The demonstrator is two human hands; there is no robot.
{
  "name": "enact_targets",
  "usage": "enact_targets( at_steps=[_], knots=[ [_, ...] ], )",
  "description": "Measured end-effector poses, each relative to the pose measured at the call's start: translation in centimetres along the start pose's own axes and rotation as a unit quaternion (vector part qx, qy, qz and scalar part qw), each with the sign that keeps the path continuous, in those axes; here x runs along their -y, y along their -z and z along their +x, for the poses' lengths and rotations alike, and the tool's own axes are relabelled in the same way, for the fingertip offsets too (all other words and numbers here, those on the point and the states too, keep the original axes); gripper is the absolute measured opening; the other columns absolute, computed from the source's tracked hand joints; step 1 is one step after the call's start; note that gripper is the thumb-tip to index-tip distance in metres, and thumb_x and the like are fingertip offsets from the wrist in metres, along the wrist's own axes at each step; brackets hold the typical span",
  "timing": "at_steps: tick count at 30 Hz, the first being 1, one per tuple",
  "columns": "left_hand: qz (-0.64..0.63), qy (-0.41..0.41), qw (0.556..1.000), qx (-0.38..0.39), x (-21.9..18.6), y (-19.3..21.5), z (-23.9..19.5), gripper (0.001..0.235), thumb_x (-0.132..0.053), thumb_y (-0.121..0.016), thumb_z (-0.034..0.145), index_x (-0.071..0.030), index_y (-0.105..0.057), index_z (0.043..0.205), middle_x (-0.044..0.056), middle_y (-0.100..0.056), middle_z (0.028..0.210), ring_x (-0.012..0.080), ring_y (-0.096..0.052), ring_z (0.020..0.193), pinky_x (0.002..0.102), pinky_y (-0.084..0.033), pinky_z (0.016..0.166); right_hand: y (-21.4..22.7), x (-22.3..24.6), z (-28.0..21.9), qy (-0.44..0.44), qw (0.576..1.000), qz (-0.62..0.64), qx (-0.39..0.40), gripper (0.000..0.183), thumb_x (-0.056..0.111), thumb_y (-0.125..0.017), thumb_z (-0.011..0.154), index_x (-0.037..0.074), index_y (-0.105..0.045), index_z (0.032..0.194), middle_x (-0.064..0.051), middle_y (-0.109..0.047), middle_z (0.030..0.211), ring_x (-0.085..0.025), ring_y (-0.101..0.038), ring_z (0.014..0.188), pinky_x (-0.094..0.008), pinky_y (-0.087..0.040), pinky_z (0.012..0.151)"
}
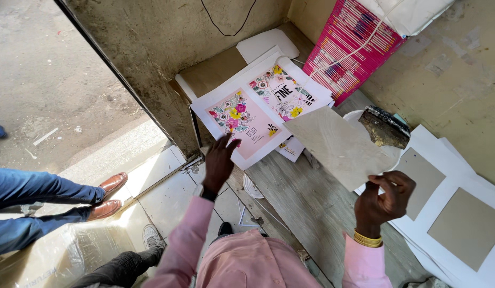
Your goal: The person applies adhesive to a piece of cardboard using a brush, dipping it into a bucket of glue and spreading it across the surface. Afterward, the person places a printed cover sheet over the cardboard, aligning it by hand.
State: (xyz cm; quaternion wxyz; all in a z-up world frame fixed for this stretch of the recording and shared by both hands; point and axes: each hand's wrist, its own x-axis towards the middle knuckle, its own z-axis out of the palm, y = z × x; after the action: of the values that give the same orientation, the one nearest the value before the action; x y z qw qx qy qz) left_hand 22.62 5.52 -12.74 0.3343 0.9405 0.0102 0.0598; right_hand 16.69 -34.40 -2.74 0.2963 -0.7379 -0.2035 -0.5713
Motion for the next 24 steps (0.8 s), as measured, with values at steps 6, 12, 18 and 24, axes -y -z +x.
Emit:
enact_targets(
  at_steps=[6, 12, 18, 24],
  knots=[
    [0.218, -0.32, 0.921, 0.046, 5.5, -0.8, 5.8, 0.069, 0.011, -0.067, 0.076, -0.025, -0.071, 0.135, 0.011, -0.061, 0.156, 0.0317, -0.056, 0.141, 0.059, -0.034, 0.124, 0.8, 4.2, 0.7, -0.131, 0.989, -0.071, -0.002, 0.04, -0.041, -0.059, 0.081, -0.007, -0.07, 0.099, -0.022, -0.057, 0.105, -0.037, -0.061, 0.098, -0.045, -0.053, 0.082],
    [0.143, -0.185, 0.966, 0.114, 5.5, 0.2, 9.8, 0.03, -0.027, -0.055, 0.102, -0.034, -0.083, 0.109, 0.005, -0.082, 0.103, 0.0393, -0.075, 0.089, 0.055, -0.057, 0.065, 3.4, 6.6, -0.7, -0.181, 0.975, -0.132, 0.002, 0.041, -0.039, -0.055, 0.081, -0.004, -0.069, 0.097, -0.019, -0.055, 0.11, -0.035, -0.062, 0.103, -0.043, -0.056, 0.082],
    [0.012, -0.034, 0.999, 0.03, 3.9, 1.2, 12.0, 0.031, -0.039, -0.066, 0.094, -0.015, -0.06, 0.075, 0.019, -0.067, 0.077, 0.0406, -0.06, 0.067, 0.051, -0.04, 0.06, 5.9, 8.1, -1.5, -0.185, 0.968, -0.169, -0.019, 0.039, -0.042, -0.058, 0.087, -0.007, -0.069, 0.1, -0.021, -0.057, 0.108, -0.036, -0.062, 0.105, -0.042, -0.054, 0.082],
    [0.032, -0.214, 0.923, -0.318, 2.2, 3.7, 11.9, 0.017, -0.009, -0.087, 0.089, -0.022, -0.088, 0.099, 0.003, -0.073, 0.104, 0.0273, -0.06, 0.091, 0.046, -0.046, 0.076, 8.7, 9.4, -2.2, -0.214, 0.954, -0.203, -0.046, 0.038, -0.04, -0.057, 0.085, -0.005, -0.068, 0.097, -0.019, -0.056, 0.109, -0.035, -0.062, 0.102, -0.041, -0.051, 0.083]
  ],
)
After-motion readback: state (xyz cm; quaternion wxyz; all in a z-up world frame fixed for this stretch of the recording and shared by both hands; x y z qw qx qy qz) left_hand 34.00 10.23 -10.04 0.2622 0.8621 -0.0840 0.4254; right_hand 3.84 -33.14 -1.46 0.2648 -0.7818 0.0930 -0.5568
